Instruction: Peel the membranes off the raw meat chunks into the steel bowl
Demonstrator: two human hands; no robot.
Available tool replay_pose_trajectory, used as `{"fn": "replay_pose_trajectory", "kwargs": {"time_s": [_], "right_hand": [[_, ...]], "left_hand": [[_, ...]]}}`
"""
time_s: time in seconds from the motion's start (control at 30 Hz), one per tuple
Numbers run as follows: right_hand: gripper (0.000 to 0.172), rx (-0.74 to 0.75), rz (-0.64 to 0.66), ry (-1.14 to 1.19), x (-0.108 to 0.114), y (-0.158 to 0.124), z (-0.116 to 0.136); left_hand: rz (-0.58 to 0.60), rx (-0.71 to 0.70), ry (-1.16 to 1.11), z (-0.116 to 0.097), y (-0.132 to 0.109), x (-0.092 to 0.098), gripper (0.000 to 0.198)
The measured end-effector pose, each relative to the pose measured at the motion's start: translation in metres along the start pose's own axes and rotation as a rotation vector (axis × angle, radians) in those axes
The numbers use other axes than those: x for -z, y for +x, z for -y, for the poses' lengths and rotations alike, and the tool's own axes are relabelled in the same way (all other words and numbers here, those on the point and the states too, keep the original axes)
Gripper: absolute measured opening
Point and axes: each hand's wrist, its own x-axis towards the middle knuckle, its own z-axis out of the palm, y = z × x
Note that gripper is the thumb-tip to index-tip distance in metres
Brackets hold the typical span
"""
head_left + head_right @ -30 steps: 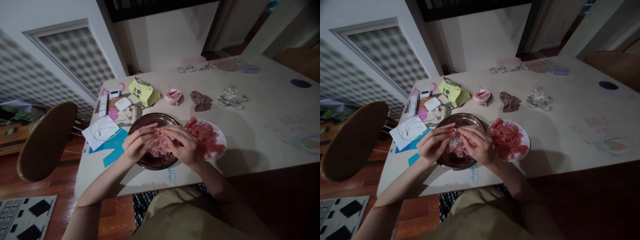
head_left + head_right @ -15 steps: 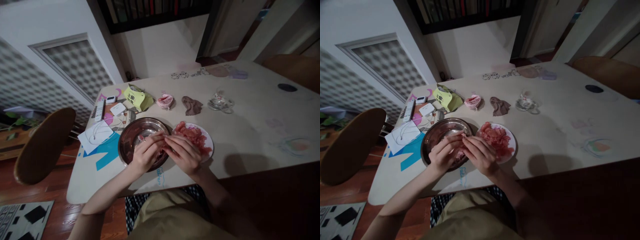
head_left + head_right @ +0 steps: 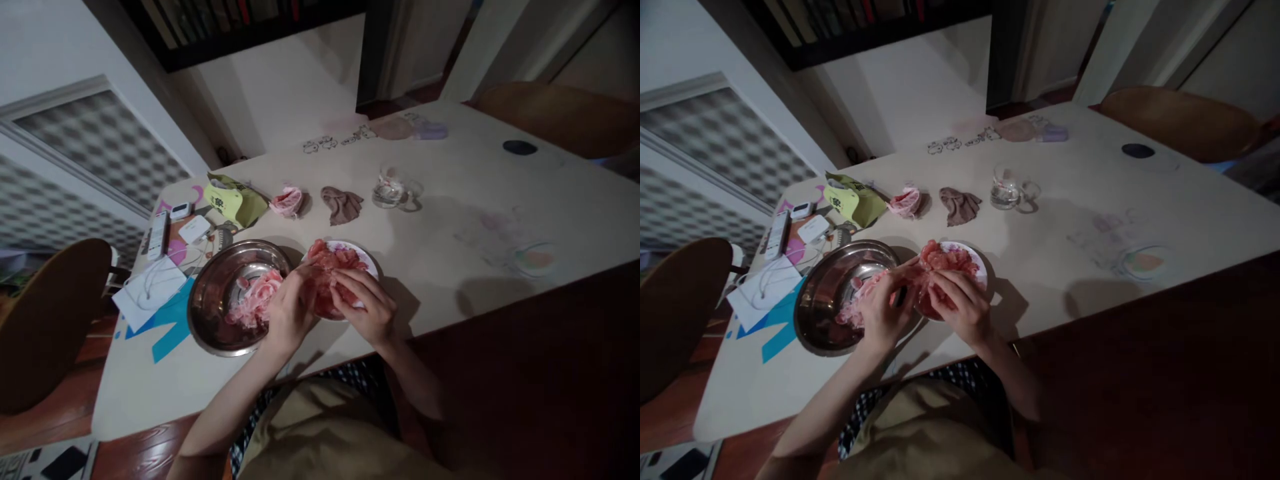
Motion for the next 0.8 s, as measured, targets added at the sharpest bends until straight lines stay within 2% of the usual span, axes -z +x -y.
{"fn": "replay_pose_trajectory", "kwargs": {"time_s": [0.2,0.3,0.43,0.57,0.7,0.8], "right_hand": [[0.036,-0.097,-0.008,-0.027,0.004,-0.009,-0.016],[0.036,-0.172,0.055,-0.001,0.004,-0.012,-0.023],[0.036,-0.214,0.101,0.067,0.008,-0.008,-0.022],[0.036,-0.11,0.075,0.058,0.007,-0.008,-0.02],[0.037,0.056,0.115,-0.004,0.002,-0.013,-0.022],[0.03,0.086,0.132,-0.06,-0.001,-0.012,-0.022]], "left_hand": [[0.021,0.066,-0.025,0.003,-0.001,-0.014,0.032],[0.024,0.103,-0.067,0.003,0.0,-0.02,0.037],[0.045,0.076,-0.064,0.005,-0.001,-0.03,0.044],[0.056,0.049,0.021,0.011,-0.007,-0.039,0.049],[0.059,-0.036,0.025,0.016,-0.014,-0.043,0.052],[0.069,-0.067,0.001,0.016,-0.014,-0.043,0.053]]}}
